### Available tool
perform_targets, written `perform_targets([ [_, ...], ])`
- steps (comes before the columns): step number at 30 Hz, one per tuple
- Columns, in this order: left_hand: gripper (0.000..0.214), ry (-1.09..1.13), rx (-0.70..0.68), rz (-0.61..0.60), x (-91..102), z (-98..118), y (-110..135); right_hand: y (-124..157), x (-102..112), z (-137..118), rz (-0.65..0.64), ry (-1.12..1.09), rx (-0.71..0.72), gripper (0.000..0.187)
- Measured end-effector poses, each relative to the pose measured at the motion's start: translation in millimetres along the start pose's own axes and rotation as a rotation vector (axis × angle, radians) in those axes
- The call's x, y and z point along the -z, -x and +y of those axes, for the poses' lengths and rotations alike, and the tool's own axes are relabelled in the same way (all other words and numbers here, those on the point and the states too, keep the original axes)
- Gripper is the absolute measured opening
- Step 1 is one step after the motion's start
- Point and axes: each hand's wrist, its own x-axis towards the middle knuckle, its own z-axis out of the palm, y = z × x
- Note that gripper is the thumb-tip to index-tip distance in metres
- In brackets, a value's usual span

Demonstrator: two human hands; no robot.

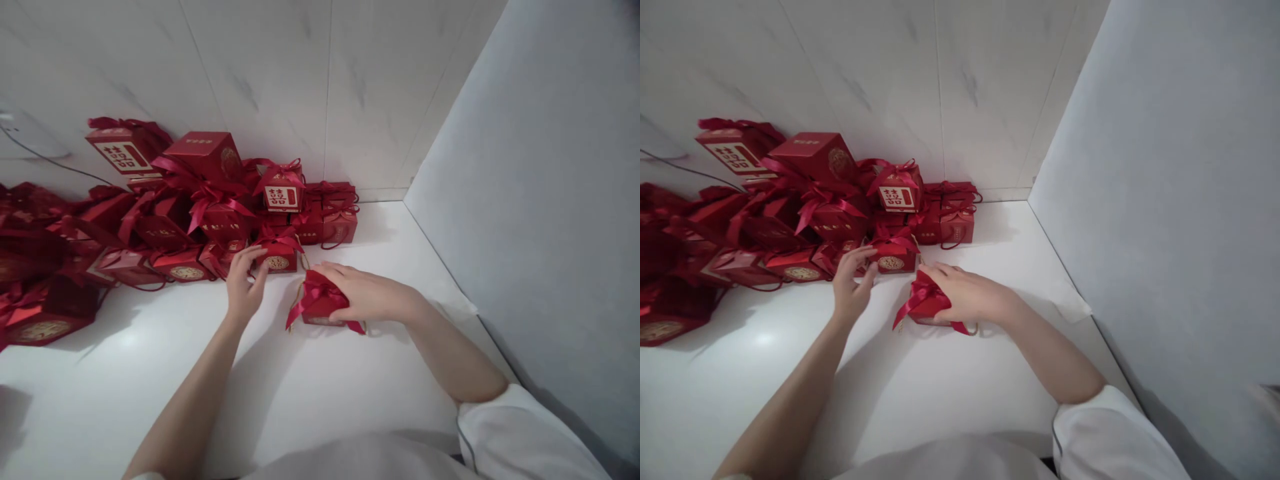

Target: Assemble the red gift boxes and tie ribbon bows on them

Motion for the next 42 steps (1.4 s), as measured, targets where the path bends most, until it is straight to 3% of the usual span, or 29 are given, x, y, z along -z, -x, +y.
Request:
perform_targets([
  [2,0.04,0.187,0.197,-0.196,21.6,14,-17,-1,-2,-4,0.018,0.013,0.029,0.079],
  [4,0.043,0.222,0.301,-0.526,45.7,29,-32,2,1,-10,0.065,0.026,0.026,0.067],
  [6,0.044,0.19,0.281,-0.81,66.0,43,-42,9,7,-17,0.105,0.022,0.043,0.059],
  [8,0.043,0.117,0.214,-0.931,76.3,53,-46,17,13,-24,0.152,0.018,0.091,0.048],
  [11,0.036,-0.02,0.12,-0.92,69.1,61,-47,21,10,-35,0.185,0.038,0.183,0.026],
  [13,0.033,-0.059,0.106,-0.899,55.2,62,-47,16,-1,-40,0.132,0.072,0.241,0.024],
  [19,0.028,0.033,0.165,-0.955,24.0,51,-46,-13,-48,-40,-0.025,0.071,0.242,0.061],
  [21,0.025,0.039,0.167,-0.96,21.1,49,-44,-20,-60,-36,-0.003,0.074,0.215,0.061],
  [23,0.023,0.042,0.167,-0.92,20.8,50,-43,-24,-66,-33,0.025,0.084,0.211,0.049],
  [27,0.018,0.006,0.157,-0.812,26.2,57,-43,-21,-56,-29,0.059,-0.048,0.208,0.03],
  [32,0.016,-0.078,0.118,-0.926,31.0,59,-44,-9,-24,-33,-0.004,-0.21,0.183,0.026],
  [35,0.015,-0.118,0.137,-0.983,28.3,58,-43,-7,-16,-34,-0.117,-0.316,0.09,0.028],
  [37,0.012,-0.112,0.162,-1.01,26.5,57,-43,-10,-19,-32,-0.282,-0.48,0.034,0.035],
  [40,0.017,-0.106,0.176,-1.057,27.1,56,-45,-19,-29,-27,-0.559,-0.799,0.029,0.054],
  [42,0.02,-0.106,0.171,-1.067,29.5,56,-46,-24,-33,-23,-0.621,-0.965,0.065,0.058],
])
